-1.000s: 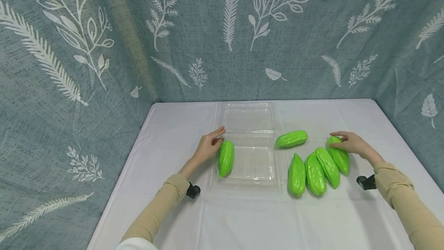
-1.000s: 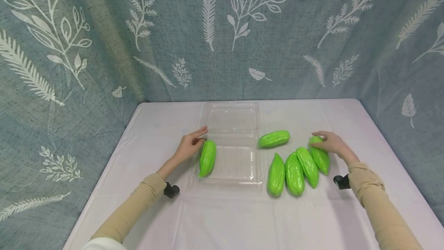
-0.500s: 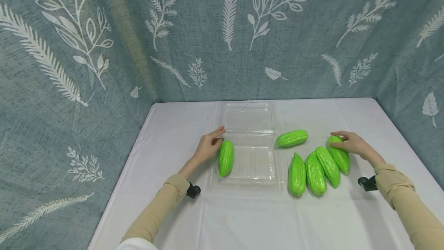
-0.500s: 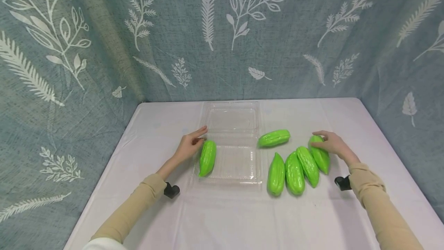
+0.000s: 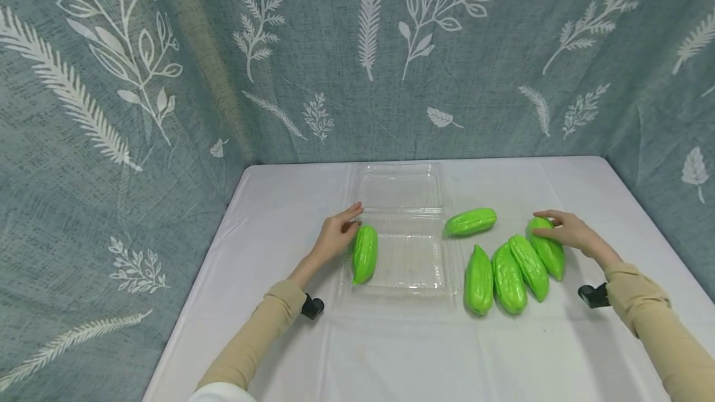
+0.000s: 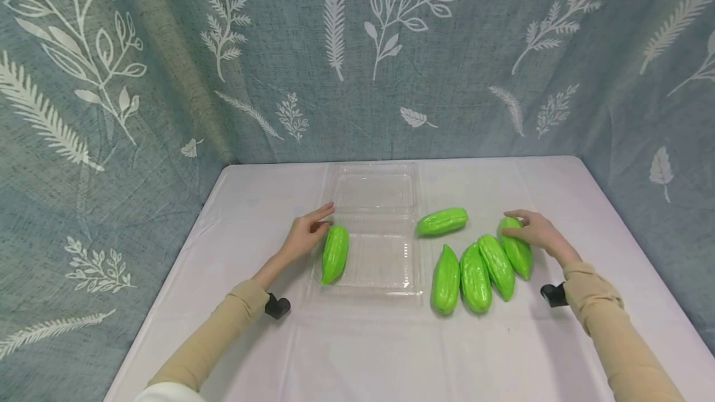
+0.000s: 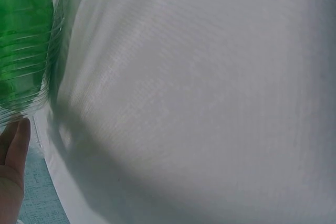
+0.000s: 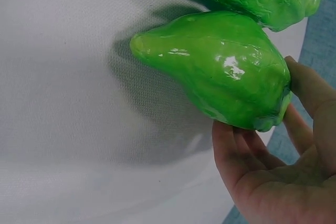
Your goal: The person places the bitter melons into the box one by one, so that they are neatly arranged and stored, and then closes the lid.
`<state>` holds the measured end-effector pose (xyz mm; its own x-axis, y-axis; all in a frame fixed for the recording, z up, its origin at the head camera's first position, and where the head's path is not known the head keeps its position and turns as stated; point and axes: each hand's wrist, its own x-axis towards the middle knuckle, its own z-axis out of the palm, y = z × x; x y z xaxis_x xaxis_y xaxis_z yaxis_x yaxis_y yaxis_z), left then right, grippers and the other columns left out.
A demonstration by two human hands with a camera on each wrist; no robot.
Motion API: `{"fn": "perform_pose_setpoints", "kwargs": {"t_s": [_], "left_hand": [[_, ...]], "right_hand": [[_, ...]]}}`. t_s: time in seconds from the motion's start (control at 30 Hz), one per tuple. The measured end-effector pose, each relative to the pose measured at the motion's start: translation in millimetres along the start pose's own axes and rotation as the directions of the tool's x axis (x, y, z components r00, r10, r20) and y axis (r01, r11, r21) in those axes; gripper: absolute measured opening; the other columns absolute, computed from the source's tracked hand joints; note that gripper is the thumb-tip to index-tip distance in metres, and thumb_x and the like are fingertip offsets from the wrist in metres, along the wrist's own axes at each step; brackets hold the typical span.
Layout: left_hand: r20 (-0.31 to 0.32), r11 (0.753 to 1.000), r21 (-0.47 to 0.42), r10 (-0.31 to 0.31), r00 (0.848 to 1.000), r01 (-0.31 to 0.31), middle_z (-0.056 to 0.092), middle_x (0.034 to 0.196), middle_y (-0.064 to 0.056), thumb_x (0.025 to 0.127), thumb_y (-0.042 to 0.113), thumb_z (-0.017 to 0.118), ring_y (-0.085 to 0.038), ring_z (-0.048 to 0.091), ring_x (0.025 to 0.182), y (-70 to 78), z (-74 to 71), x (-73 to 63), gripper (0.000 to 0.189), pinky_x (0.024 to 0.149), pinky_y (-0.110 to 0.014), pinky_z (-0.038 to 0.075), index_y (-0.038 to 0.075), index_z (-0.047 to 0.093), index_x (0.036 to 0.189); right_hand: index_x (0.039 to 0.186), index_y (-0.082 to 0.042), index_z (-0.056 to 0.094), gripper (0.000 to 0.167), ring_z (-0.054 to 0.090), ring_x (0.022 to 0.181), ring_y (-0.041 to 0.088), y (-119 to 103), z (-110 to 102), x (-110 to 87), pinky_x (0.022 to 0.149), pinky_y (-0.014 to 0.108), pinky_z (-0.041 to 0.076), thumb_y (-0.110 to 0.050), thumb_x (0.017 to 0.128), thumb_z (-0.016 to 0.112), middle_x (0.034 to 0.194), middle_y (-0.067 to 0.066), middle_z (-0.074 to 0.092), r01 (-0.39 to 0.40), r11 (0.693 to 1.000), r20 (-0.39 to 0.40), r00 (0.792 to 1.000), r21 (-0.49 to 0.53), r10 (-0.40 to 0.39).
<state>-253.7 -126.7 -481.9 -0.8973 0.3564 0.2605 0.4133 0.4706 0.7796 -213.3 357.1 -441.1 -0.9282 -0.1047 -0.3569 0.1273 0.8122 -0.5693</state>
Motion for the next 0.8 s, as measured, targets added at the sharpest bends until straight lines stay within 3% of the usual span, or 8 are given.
{"fn": "perform_pose_setpoints", "kwargs": {"t_s": [0.8], "left_hand": [[0.01, 1.0, 0.007, -0.004, 1.0, 0.004, 0.048, 0.142, -0.017, 0.09, -0.005, 0.052, -0.031, 0.065, 0.107, -0.8, -1.0, 1.1, 0.038, 0.09, -0.037, 0.055, -0.006, 0.054, 0.129]], "right_hand": [[0.142, 0.009, 0.029, 0.069, 0.032, 0.12, 0.058, 2.3, 0.3, 0.8, 0.095, 0.068, 0.037, -0.037, 0.096, 0.052, 0.136, 0.044, 0.027, -0.014, 0.999, 0.002, 1.0, 0.029, 0.014]]}}
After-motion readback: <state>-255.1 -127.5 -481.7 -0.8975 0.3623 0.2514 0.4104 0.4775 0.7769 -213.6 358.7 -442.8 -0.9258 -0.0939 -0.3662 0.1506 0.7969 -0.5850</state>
